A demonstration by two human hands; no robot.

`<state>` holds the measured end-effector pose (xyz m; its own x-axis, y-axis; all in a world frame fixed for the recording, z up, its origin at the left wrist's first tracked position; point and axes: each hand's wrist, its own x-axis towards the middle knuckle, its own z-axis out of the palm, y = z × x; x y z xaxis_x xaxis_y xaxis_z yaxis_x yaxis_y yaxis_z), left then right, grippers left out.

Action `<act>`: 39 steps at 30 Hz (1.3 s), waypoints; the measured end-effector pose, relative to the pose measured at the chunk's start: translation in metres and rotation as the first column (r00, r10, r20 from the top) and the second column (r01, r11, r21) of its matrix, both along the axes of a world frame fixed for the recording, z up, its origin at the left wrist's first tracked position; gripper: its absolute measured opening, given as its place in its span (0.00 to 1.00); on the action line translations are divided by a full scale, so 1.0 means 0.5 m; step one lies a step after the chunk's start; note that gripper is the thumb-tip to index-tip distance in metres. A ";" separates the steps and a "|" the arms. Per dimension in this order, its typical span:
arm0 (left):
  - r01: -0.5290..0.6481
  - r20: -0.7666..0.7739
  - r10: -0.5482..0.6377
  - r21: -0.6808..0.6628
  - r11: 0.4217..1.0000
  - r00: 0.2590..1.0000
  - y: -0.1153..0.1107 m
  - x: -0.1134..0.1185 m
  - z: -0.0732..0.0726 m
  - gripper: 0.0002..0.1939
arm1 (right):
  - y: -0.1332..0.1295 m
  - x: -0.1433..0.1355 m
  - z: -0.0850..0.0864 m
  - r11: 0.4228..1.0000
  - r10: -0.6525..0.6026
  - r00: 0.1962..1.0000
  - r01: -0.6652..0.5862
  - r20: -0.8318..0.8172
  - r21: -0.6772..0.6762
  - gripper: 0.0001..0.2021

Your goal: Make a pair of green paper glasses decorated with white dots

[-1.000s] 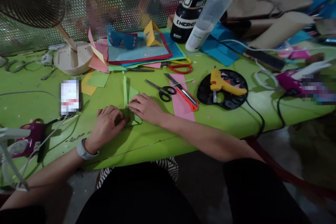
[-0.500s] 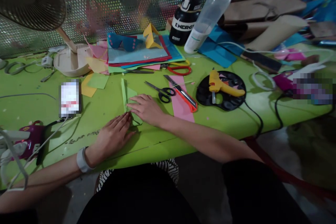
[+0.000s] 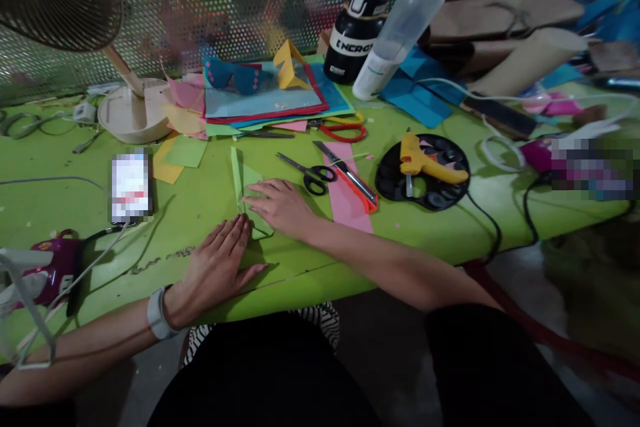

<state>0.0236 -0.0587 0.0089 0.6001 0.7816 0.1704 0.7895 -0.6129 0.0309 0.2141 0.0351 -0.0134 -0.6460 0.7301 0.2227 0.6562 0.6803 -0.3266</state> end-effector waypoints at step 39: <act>-0.011 0.004 0.011 0.009 1.000 1.000 0.000 -0.005 0.017 0.38 | 0.006 0.003 -0.003 0.999 0.018 1.000 -0.019 0.012 0.044 0.16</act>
<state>0.0212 -0.0585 0.0175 0.5906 0.7867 0.1798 0.7962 -0.6044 0.0290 0.2155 0.0380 -0.0149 -0.6620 0.7077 0.2469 0.6468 0.7058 -0.2889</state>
